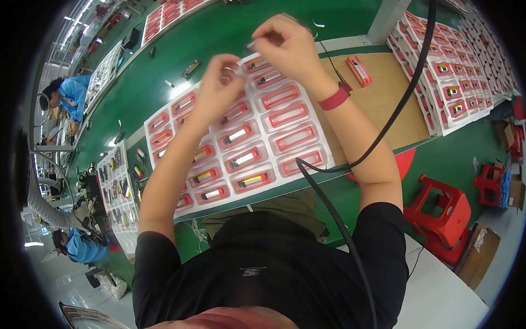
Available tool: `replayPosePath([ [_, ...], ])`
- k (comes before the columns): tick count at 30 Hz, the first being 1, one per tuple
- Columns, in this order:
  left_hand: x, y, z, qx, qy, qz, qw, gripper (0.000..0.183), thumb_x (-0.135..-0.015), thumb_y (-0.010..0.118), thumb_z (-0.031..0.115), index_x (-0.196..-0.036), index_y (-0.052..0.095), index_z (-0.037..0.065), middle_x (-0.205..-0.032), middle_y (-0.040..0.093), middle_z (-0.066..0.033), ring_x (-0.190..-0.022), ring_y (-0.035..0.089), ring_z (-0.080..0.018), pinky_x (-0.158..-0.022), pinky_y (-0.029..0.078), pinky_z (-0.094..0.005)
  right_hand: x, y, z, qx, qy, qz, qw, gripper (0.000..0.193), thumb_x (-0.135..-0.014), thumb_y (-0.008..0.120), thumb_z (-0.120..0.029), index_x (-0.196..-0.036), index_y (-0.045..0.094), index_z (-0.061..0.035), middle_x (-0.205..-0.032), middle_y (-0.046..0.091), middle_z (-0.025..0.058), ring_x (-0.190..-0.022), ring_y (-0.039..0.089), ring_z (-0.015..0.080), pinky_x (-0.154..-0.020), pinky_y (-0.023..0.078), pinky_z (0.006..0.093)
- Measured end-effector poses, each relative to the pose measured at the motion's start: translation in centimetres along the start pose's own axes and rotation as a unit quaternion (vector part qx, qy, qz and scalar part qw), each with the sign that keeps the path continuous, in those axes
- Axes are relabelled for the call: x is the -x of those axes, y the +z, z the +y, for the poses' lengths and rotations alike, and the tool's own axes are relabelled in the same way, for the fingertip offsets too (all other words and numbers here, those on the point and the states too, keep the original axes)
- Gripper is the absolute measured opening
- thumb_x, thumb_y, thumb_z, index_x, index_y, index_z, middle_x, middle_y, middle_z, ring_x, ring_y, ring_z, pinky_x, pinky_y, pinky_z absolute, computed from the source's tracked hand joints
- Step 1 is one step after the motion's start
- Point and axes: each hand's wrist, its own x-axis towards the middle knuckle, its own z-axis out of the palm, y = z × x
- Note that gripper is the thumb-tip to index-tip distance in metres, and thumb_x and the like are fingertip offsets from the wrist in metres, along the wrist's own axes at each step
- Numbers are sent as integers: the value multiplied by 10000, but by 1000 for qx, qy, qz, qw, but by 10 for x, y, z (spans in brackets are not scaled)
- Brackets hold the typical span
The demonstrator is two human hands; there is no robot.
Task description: The person assembles small electronic pod components and lithium batteries into plastic housings by hand, then places the completed assemblies into plastic sorting trays.
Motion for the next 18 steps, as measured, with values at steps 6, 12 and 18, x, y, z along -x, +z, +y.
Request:
replayPosePath([
  [6, 8, 27, -8, -276, 219, -203, 913, 201, -848, 696, 136, -1013, 709, 22, -997, 663, -186, -966, 644, -352, -855, 524, -450, -5, -12, 13, -75, 101, 106, 986, 102, -899, 685, -22, -985, 735, 2, -939, 677, 20, -799, 604, 90, -751, 494, 237],
  [12, 1, 10, -9, 36, -21, -157, 987, 406, -962, 653, 139, -1342, 567, 22, -1069, 688, -89, -1004, 657, -208, -850, 536, -376, -10, -17, 19, -345, 146, 57, 925, 162, -973, 646, -28, -1124, 682, 20, -1001, 709, 99, -906, 703, 201, -846, 566, 329],
  [18, 0, -37, -7, 254, -104, -41, 961, 483, -937, 643, -36, -1400, 516, 15, -1290, 618, -90, -1131, 649, -179, -991, 530, -332, -2, 0, -4, -358, 192, -39, 913, 179, -976, 660, -42, -1139, 674, 29, -1017, 715, 113, -900, 717, 196, -834, 574, 305],
])
